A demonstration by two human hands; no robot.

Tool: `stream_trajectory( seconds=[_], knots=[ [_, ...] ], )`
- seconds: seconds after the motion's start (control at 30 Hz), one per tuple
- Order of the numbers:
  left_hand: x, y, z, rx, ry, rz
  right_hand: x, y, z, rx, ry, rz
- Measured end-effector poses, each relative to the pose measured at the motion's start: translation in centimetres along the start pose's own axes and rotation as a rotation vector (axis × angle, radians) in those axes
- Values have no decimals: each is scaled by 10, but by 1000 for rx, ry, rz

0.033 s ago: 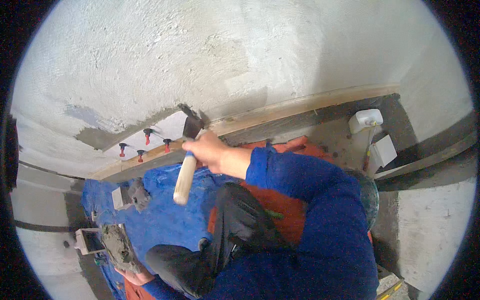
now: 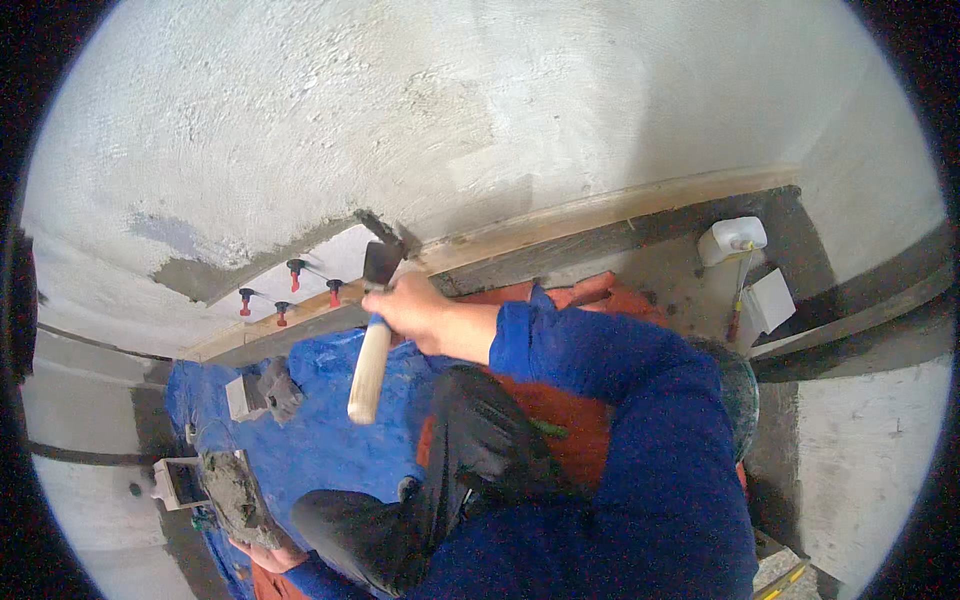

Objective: The person scoops tile adhesive from the floor onto a hawk, spreads it on the wall with a trowel, and sets a white tile into place. They then tap the tile with a rubber mallet to secure it.

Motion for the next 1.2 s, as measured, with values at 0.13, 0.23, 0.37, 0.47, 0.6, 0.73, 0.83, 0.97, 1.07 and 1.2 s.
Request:
stream_trajectory(
  seconds=[0.13, 0.23, 0.37, 0.47, 0.6, 0.73, 0.83, 0.97, 1.07, 1.2],
  knots=[
    [5, -10, 5, 26, 1, 29, -4, 24, -22, -35, 223, -403],
    [10, -2, 22, 68, 32, 28, -4, 53, -31, -7, 423, -500],
    [22, 23, 52, 133, 70, 1, -30, 75, -25, 62, 148, -30],
    [27, 38, 69, 188, 95, -22, -33, 75, -24, 50, 79, 241],
    [34, 52, 84, 252, 134, -47, -30, 70, -25, 69, 31, 365],
    [44, 64, 87, 277, 156, -91, -28, 69, -27, 144, 8, 431],
    [48, 73, 88, 169, 158, -130, -28, 66, -24, 161, 14, 402],
    [42, 71, 92, 125, 124, -97, -22, 57, -11, 163, -2, 396],
    [33, 70, 91, 81, 152, -217, -10, 53, -1, 110, -27, 341],
    [17, 64, 75, 247, 118, -31, 15, 36, 0, 192, -46, 290]
  ],
)
Point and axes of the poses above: each hand's wrist, its own z-axis towards the middle knuckle, its own y-axis out of the back of the hand, x = y × z, the point moved 6 cm from there along z, towards the middle knuckle, and after that the axes turned 4 degrees about z, right-handed, at the moved point
